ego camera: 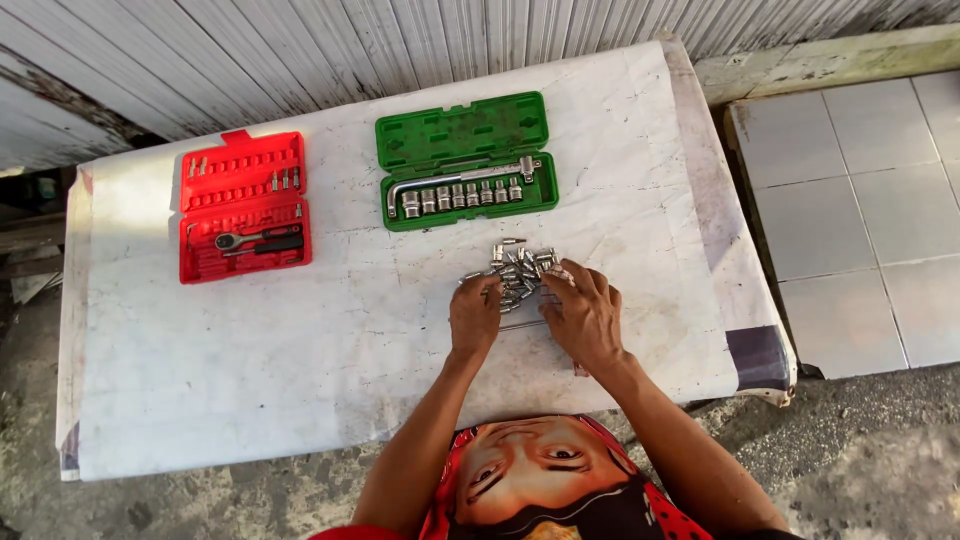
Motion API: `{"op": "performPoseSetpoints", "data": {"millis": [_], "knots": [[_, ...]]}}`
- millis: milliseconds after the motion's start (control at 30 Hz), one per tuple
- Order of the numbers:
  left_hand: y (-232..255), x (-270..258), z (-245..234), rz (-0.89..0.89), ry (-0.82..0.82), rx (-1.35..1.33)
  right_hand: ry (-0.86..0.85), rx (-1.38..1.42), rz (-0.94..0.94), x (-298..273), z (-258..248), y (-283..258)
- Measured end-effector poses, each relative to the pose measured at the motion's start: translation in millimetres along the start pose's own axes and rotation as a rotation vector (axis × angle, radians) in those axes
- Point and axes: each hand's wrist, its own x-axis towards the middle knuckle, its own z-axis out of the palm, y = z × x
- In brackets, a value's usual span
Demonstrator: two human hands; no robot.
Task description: Sort and clean various socket wrench attachments and tools.
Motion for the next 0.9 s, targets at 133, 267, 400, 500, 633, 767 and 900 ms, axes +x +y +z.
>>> {"op": "performPoseSetpoints", "data": {"millis": [133, 267, 400, 500, 633, 767, 900], "knots": [[-8.9, 15.8, 14.8, -0.075, 0.02, 0.0, -0.002, -0.004, -0.025, -6.6, 22.5, 25.9], [-17.9, 30.9, 35.8, -0.035, 0.052, 0.109, -0.14, -0.01, 0.075, -4.0, 21.2, 24.4], [-25.8, 47.1, 56.4, -0.105, 0.067, 0.162, -0.217, 0.012, 0.102, -0.6, 10.3, 13.6], [-22.2, 53.9, 58.9, -0.127, 0.017, 0.231, -0.112, 0.038, 0.008, -8.4, 38.7, 40.7], [-24.5, 60.7, 64.2, -0.166, 0.045, 0.227, -0.046, 0.078, -0.008, -9.9, 40.6, 60.3], [-17.1, 63.0, 60.1, -0.258, -0.011, 0.272, 0.031, 0.253, -0.078, -9.4, 18.0, 65.4], [-25.7, 69.9, 62.3, -0.23, -0.024, 0.295, -0.016, 0.414, 0.043, -4.0, -7.2, 58.5]]}}
